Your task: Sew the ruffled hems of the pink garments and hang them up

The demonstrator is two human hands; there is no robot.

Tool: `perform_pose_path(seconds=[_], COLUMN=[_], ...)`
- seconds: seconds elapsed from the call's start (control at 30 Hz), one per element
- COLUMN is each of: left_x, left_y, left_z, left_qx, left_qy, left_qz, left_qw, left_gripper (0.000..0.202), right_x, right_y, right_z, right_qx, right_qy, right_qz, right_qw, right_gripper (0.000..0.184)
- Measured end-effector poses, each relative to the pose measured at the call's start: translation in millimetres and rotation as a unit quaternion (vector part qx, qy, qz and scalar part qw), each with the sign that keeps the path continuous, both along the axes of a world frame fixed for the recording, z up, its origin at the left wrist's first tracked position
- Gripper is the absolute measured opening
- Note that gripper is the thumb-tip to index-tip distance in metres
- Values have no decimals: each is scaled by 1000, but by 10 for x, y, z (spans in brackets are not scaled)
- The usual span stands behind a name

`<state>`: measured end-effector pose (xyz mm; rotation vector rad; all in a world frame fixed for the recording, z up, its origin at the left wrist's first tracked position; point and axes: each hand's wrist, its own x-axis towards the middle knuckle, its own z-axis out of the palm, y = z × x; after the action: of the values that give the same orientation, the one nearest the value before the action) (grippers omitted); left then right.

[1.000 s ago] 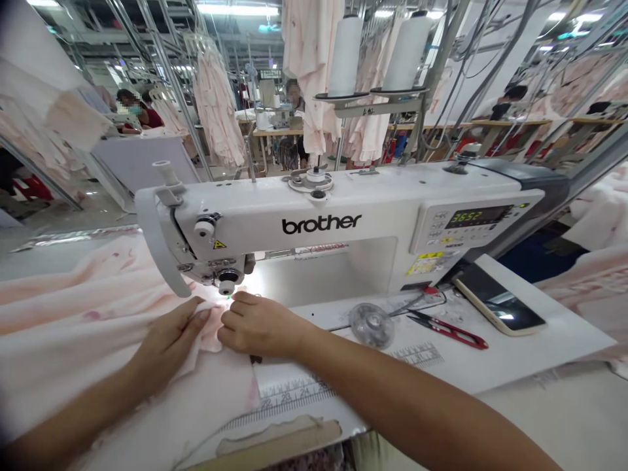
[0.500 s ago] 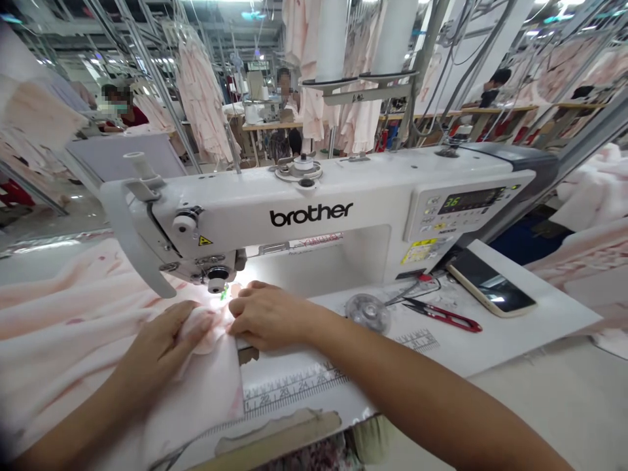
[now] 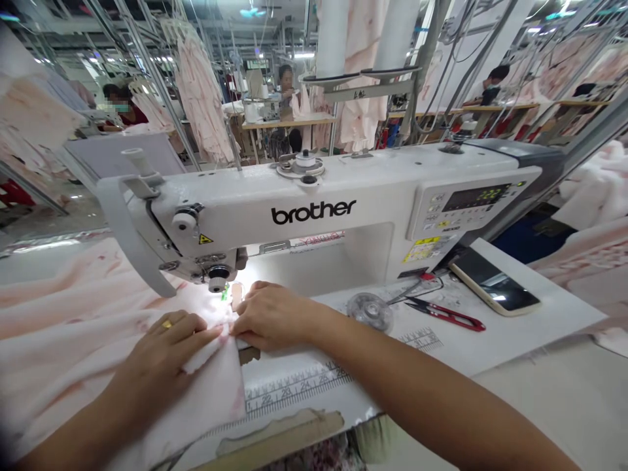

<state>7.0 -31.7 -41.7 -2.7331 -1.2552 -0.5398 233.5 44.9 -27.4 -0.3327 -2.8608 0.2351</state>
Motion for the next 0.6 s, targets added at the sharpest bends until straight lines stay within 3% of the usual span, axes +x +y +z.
perform_pose_path(seconds=[0.13,0.33,0.47,0.6], left_x=[-4,-67,-52,-43], left_y=[12,21,15,40], left_z=[-23,-54,-46,-62], left_qx=[36,-81,-53,-39], left_qy=[-8,-24,-23,-8], left_qz=[-42,-33,-42,-41], left_qw=[998,996,997,998], left_gripper=[45,62,62,56], right_x=[0,2,-11,-44], right_y=[-6,-11,-43,-83], right_z=[11,-20,-62,-69], right_qx=[-2,15,43,3], right_qy=[-4,2,51,42], right_qz=[1,-14,-33,-48], right_qw=[1000,1000,997,998], right_gripper=[13,16,14,16])
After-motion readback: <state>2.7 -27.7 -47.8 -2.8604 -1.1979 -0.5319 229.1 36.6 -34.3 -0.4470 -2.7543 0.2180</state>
